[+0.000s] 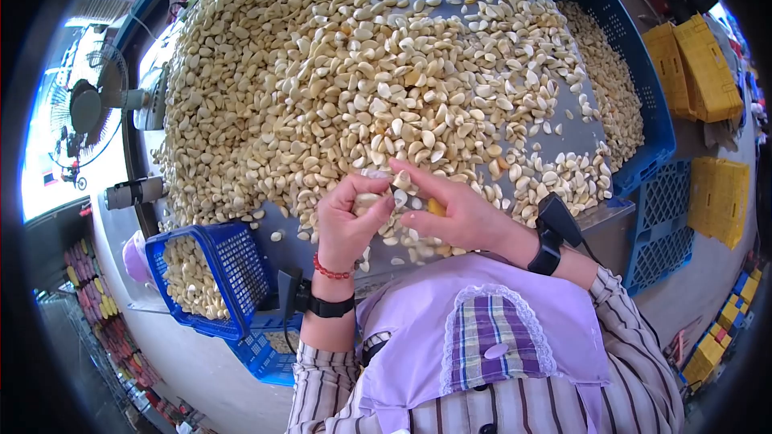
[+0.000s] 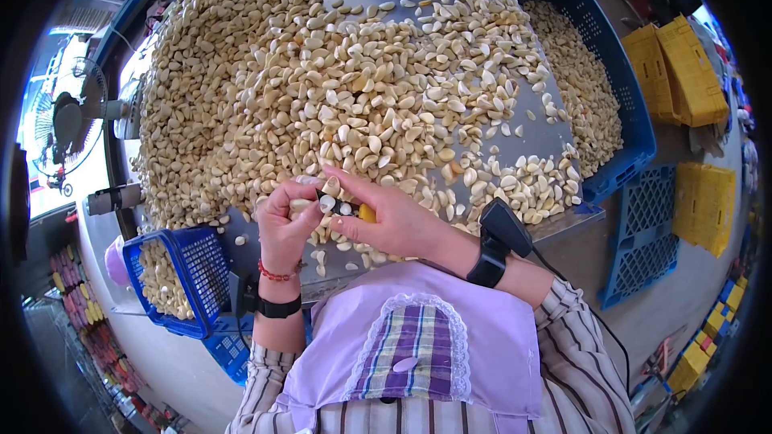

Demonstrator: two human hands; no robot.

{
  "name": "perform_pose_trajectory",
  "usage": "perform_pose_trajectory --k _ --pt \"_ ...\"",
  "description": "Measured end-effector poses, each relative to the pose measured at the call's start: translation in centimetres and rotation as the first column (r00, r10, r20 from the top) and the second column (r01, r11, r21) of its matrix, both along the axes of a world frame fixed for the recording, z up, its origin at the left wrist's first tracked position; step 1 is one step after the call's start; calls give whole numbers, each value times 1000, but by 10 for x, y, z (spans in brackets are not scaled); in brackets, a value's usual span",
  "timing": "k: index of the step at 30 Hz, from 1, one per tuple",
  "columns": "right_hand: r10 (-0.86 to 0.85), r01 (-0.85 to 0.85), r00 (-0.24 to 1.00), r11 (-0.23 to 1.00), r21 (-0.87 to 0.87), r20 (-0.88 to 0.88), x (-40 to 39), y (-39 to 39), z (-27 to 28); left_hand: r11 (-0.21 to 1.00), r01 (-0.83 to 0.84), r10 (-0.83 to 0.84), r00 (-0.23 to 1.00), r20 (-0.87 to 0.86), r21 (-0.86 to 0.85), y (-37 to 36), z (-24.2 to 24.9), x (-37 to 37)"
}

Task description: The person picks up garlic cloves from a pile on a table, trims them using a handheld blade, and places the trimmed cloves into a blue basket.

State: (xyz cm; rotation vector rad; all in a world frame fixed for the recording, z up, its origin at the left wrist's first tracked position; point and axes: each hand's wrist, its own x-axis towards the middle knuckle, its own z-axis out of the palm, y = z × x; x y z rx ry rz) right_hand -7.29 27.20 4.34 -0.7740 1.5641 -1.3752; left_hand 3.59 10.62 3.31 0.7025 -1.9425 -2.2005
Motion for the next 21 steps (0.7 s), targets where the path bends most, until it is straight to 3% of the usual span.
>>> perform_pose_trajectory --k 1,3,4,5,6,7,9,11,12,13,14,15,16,17,18,19,21 --pt "2 -2 1000 1000 0 0 3 -3 -10 1000 -2 2 1000 0 0 1 0 1" --pt "-139 75 972 947 -312 -190 9 -10 -33 997 -28 30 999 -28 72 2 -1 3" --pt "-138 73 972 947 -313 -190 10 -8 -32 997 -30 32 999 -27 71 1 -3 5" --pt "-71 70 997 983 -168 -3 9 -3 -28 935 -12 39 997 -69 355 -2 -5 7" --pt "-28 34 981 999 -24 192 6 -1 -19 795 18 59 993 -107 607 -5 -6 10" --pt "-22 29 981 999 -30 194 2 0 -7 798 13 64 992 -105 602 -8 -2 13" --pt "-234 135 887 956 262 397 -9 3 10 795 -6 277 893 -355 606 -19 10 24" --pt "-258 182 867 960 212 426 -11 9 2 820 -194 469 767 -438 539 -70 24 71" --pt "-307 242 837 950 198 454 -13 12 -1 808 -466 588 671 -453 360 -102 35 102" --pt "-355 301 802 935 188 481 -14 13 -3 793 -606 532 640 -554 61 -129 48 126" --pt "-360 316 787 933 173 501 -15 14 -7 580 -797 691 590 -416 -168 -160 61 160" --pt "-349 308 789 937 165 506 -15 12 -10 571 -802 693 586 -421 -175 -182 69 171" --pt "-343 305 787 939 160 513 -14 10 -13 489 -607 655 730 -196 -626 -196 79 178" --pt "-338 303 785 940 154 519 -13 7 -16 354 -222 662 746 76 -908 -204 84 185" --pt "-319 278 813 948 157 487 -12 4 -19 31 354 805 546 233 -935 -199 85 178" --pt "-314 273 813 949 156 490 -11 1 -19 30 357 808 542 233 -934 -192 87 165" --pt "-291 231 820 956 180 493 -9 -3 -18 -467 274 614 785 -85 -841 -170 83 129"
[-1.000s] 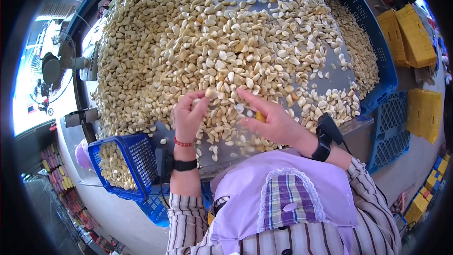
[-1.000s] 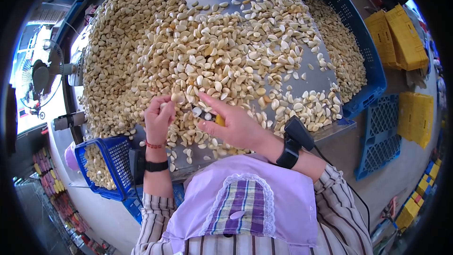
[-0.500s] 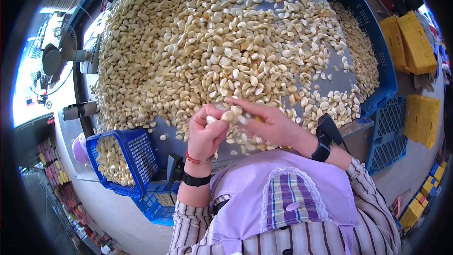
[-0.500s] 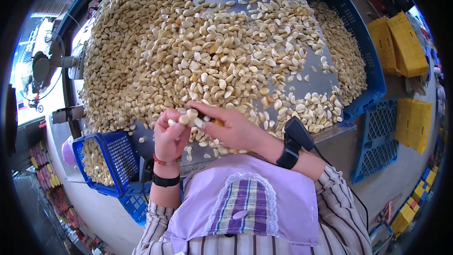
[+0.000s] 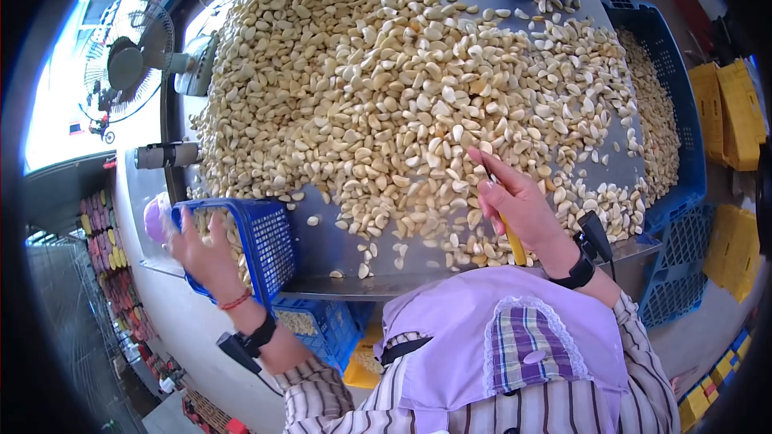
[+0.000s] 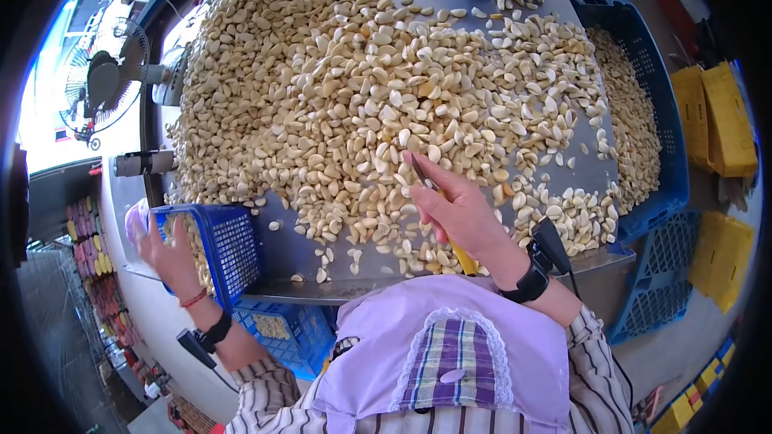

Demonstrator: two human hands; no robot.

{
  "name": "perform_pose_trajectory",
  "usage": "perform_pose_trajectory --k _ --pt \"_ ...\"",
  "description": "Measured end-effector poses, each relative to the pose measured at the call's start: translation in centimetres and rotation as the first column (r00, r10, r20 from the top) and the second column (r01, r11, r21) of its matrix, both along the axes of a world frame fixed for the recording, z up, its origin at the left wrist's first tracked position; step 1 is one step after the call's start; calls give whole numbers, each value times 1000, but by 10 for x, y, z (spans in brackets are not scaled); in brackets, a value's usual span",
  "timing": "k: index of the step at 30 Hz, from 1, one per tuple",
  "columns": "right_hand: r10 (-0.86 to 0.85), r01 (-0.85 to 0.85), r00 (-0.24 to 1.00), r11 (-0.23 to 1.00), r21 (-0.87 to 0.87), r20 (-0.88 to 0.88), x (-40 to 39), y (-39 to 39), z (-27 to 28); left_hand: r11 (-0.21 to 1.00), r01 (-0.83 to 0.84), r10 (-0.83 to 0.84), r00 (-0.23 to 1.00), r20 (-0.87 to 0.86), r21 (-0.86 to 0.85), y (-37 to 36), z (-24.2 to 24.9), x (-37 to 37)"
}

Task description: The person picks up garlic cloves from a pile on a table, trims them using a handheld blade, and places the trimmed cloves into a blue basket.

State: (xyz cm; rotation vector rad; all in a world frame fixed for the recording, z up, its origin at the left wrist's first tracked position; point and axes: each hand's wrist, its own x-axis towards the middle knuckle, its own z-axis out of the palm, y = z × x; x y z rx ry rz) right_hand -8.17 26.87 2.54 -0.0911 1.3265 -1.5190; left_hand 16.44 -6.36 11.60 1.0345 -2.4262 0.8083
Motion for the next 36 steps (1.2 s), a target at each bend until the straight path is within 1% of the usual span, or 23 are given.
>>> perform_pose_trajectory --k 2,4,6,7,8,9,10,11,12,13,14,16,17,18,19,20,21,23,30,32,33,35,36 --pt "3 -3 1000 1000 2 -2 1 -1 -1 922 231 -162 959 -231 312 27 -18 -45" --pt "-21 20 1000 1000 19 6 1 1 -3 766 359 -256 931 -259 533 47 -49 -93" --pt "-34 34 999 999 13 3 0 4 0 665 335 -302 938 -170 668 55 -91 -126" --pt "-51 51 999 999 3 2 -1 7 1 660 343 -308 935 -176 669 47 -115 -135" --pt "-59 59 998 998 8 -1 -2 10 2 603 317 -269 945 -187 732 39 -139 -140" --pt "-71 72 997 997 15 -14 -2 14 3 543 291 -231 954 -193 788 33 -153 -142" --pt "-90 90 996 996 21 -30 -3 16 3 539 302 -244 950 -197 787 21 -156 -141" --pt "-100 101 994 995 16 -33 -4 20 4 121 427 79 896 -438 896 5 -156 -135" --pt "-110 110 994 994 22 -28 -5 22 5 -265 600 465 765 -445 755 0 -156 -127" --pt "-148 148 989 988 42 -13 -7 22 3 -348 899 672 437 -598 266 17 -137 -128" --pt "-176 176 984 983 62 -3 -8 20 2 -350 896 672 442 -593 272 30 -121 -134" --pt "-176 176 984 984 39 -6 -5 17 -4 -260 915 646 403 -648 309 47 -104 -142" --pt "-149 150 989 988 49 -17 -4 14 -5 -311 798 448 602 -661 516 27 -122 -134" --pt "-122 123 992 991 60 -29 -3 12 -5 -314 798 452 601 -658 514 31 -125 -142" --pt "-120 121 993 990 66 -16 -2 9 -1 -143 597 98 802 -589 789 41 -128 -153" --pt "-120 121 993 990 71 -19 -1 8 0 140 377 -215 914 -343 916 51 -131 -162" --pt "-112 112 994 992 56 -10 -1 7 0 136 379 -213 913 -347 915 60 -137 -167" --pt "-105 105 994 993 46 -3 -2 10 3 464 372 -467 874 -134 804 73 -148 -173" --pt "-215 215 977 976 41 6 -5 23 0 508 375 -536 842 -56 776 78 -139 -166" --pt "-184 186 982 981 46 -47 -4 23 3 375 306 -444 888 -120 875 74 -140 -162" --pt "-191 193 980 980 46 -46 -1 24 0 373 308 -451 884 -119 875 72 -143 -157" --pt "-138 147 967 989 27 -214 5 24 -9 -67 311 -95 944 -317 948 72 -150 -145" --pt "-143 154 966 988 32 -214 7 23 -4 -74 311 -100 943 -317 948 80 -143 -143"
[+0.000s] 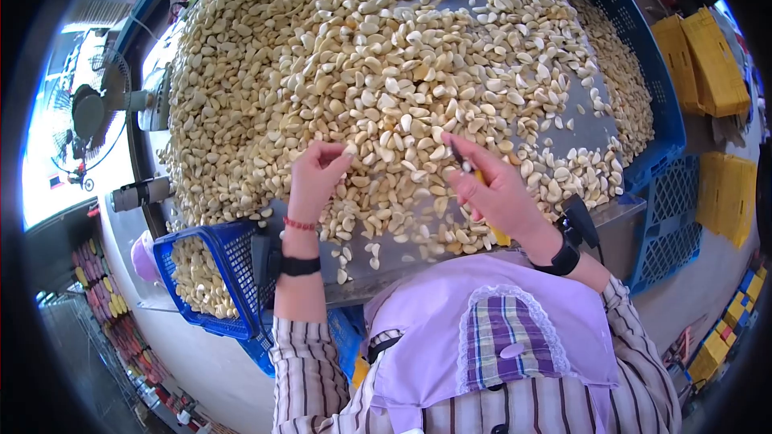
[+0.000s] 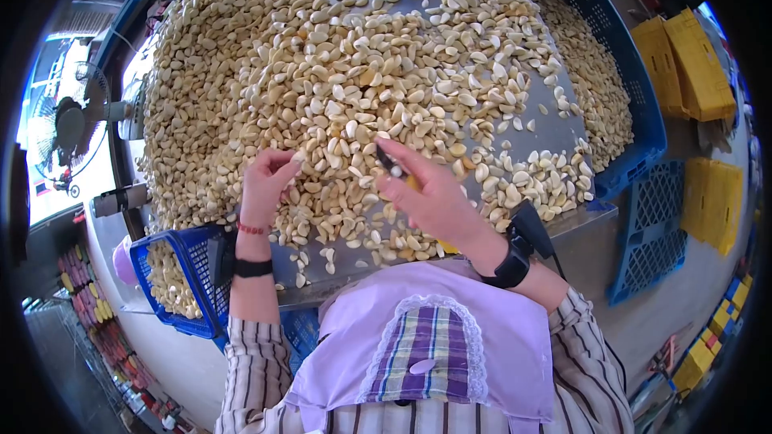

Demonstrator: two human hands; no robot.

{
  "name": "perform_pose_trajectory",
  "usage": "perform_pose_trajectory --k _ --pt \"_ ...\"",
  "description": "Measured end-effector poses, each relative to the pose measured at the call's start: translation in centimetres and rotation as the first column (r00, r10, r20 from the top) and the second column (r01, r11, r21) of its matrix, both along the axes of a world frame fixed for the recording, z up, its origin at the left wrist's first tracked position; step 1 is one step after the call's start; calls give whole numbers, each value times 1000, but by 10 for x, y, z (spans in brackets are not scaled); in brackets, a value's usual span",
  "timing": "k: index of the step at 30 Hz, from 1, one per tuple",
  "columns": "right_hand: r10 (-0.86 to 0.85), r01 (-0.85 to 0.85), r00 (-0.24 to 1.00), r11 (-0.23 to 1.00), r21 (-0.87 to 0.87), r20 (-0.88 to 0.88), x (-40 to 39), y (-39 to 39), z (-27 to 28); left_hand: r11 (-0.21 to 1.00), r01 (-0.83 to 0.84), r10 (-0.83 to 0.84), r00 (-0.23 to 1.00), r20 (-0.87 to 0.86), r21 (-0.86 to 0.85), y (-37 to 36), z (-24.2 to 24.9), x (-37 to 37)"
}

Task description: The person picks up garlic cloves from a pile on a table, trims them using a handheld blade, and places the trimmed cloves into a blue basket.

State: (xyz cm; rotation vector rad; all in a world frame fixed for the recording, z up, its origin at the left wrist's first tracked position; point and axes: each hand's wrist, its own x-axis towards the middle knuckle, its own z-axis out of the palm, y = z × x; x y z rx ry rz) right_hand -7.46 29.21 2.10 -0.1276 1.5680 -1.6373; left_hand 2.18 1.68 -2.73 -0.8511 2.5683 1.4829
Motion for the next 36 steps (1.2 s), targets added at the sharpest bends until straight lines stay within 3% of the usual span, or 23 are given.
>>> perform_pose_trajectory --k 1,2,4,7,10,12,14,15,17,18,20,21,22,24,26,28,29,30,31,32,33,34,36 --pt "74 -73 994 997 10 -77 2 -2 8 923 -162 193 980 -56 349 13 13 2" --pt "148 -146 977 989 24 -153 3 -5 14 706 -268 386 922 -39 656 26 20 5" --pt "213 -207 959 977 52 -186 5 -11 15 579 -183 442 889 -118 794 50 23 10" --pt "357 -345 853 933 102 -381 8 -16 17 512 -125 472 867 -157 850 84 37 11" --pt "361 -360 788 927 102 -499 13 -18 5 500 -36 436 874 -215 865 101 39 14" --pt "258 -306 753 952 26 -605 11 -19 11 460 -11 445 868 -219 888 106 41 12" --pt "533 -503 824 844 185 -189 -1 -17 38 422 7 456 862 -219 906 113 44 10" --pt "533 -505 824 844 181 -189 4 -17 26 350 32 484 850 -210 936 117 46 7" --pt "192 -274 915 941 -196 -356 18 -18 -5 212 143 459 859 -228 967 115 44 6" --pt "192 -275 915 941 -198 -355 17 -17 -4 215 141 460 859 -227 966 113 40 8" --pt "237 -269 955 946 -183 -180 9 -12 3 -130 223 486 864 -134 966 109 29 15" --pt "287 -288 958 955 -75 -23 2 -9 19 -179 357 490 841 -231 917 108 24 13" --pt "290 -291 957 954 -78 -24 -1 -6 18 -176 357 492 839 -232 918 105 24 15" --pt "140 -114 976 981 -156 166 -5 -2 13 -110 392 522 805 -282 913 96 31 18" --pt "78 -50 985 982 -180 151 -6 -1 7 -100 354 567 788 -239 930 84 31 20" --pt "17 22 982 979 -203 189 -9 2 4 283 -5 523 839 -150 959 60 20 18" --pt "21 19 981 979 -204 192 -10 2 3 630 -244 373 928 -12 737 50 20 15" --pt "4 35 979 982 -184 204 -10 1 3 631 -250 379 925 -11 734 50 9 9" --pt "-15 51 977 985 -165 211 -11 0 2 905 -202 238 970 -54 373 55 -10 2" --pt "-12 48 978 985 -167 210 -10 0 3 994 -91 89 996 -28 -59 62 -21 -4" --pt "6 21 984 989 -149 179 -10 1 3 974 -94 76 993 -93 -205 69 -12 -12" --pt "20 -1 989 992 -129 147 -10 2 3 974 -91 72 993 -97 -207 67 -13 -12" --pt "24 -11 994 992 -127 107 -11 5 7 996 -90 86 986 -141 -17 66 -16 -12"
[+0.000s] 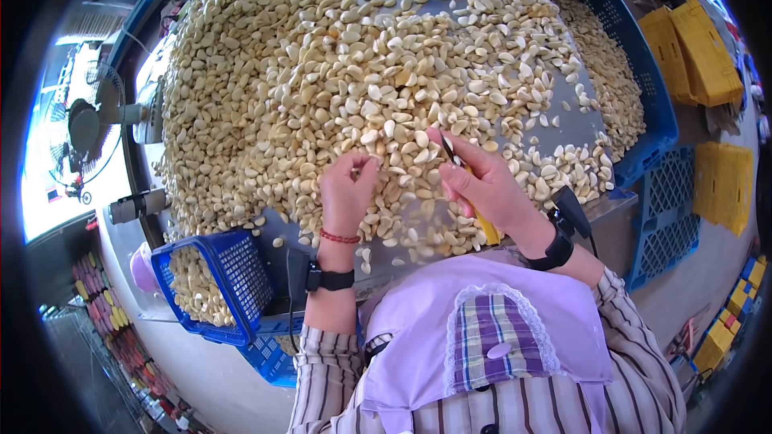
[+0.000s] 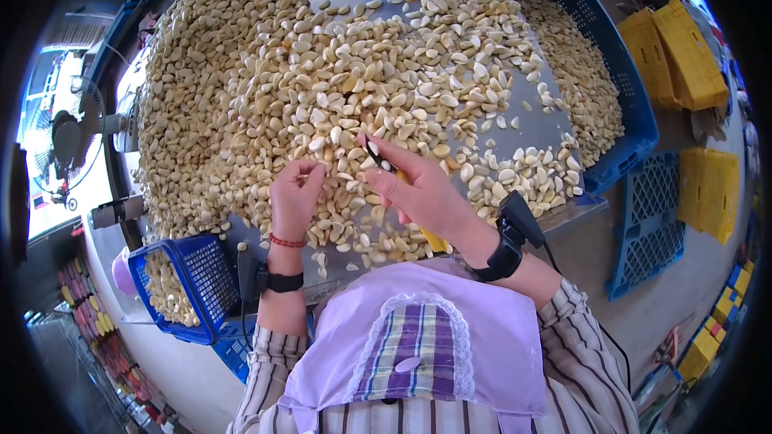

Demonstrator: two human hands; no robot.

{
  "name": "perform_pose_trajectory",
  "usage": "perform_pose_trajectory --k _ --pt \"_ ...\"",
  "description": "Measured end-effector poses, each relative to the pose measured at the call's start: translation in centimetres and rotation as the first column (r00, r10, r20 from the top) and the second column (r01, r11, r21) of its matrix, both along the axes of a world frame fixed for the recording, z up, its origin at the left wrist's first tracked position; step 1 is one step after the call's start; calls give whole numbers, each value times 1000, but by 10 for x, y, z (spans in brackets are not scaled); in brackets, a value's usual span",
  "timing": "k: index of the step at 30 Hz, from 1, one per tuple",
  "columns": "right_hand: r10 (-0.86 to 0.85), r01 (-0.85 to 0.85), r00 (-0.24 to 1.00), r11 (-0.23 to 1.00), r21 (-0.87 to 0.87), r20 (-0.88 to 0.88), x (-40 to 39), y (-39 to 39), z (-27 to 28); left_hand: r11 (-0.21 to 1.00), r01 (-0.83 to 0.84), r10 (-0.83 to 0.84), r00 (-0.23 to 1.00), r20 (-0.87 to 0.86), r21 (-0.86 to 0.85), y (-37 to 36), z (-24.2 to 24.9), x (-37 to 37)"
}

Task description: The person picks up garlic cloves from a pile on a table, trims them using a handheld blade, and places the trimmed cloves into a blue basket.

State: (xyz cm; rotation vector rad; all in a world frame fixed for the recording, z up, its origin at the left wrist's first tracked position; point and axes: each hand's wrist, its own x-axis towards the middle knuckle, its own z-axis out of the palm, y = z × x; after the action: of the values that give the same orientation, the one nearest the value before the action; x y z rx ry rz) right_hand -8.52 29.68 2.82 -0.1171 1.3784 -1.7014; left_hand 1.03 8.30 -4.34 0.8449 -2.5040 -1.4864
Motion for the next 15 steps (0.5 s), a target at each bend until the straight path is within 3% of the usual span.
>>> perform_pose_trajectory --k 2,4,6,8,9,13,14,15 --pt "6 -6 1000 1000 4 -31 0 3 0 1000 -15 16 997 78 -9 7 6 3" --pt "51 -48 997 996 72 -51 0 3 -3 952 120 -109 993 54 -282 12 12 5" --pt "84 -78 995 992 95 -61 5 2 -9 944 115 -99 993 65 -309 13 6 3" --pt "113 -104 990 988 113 -81 6 -1 -8 962 -66 91 992 83 -267 18 3 -2" --pt "138 -121 983 983 138 -124 5 -2 -3 917 -16 35 999 42 -399 18 0 -2" --pt "178 -142 956 976 163 -232 4 0 5 891 60 -67 998 0 -450 14 -2 -2" --pt "175 -138 956 977 164 -235 4 1 0 996 -80 80 997 -12 28 13 4 1" --pt "168 -118 890 983 141 -423 7 1 -11 842 -210 212 976 54 497 16 13 4"
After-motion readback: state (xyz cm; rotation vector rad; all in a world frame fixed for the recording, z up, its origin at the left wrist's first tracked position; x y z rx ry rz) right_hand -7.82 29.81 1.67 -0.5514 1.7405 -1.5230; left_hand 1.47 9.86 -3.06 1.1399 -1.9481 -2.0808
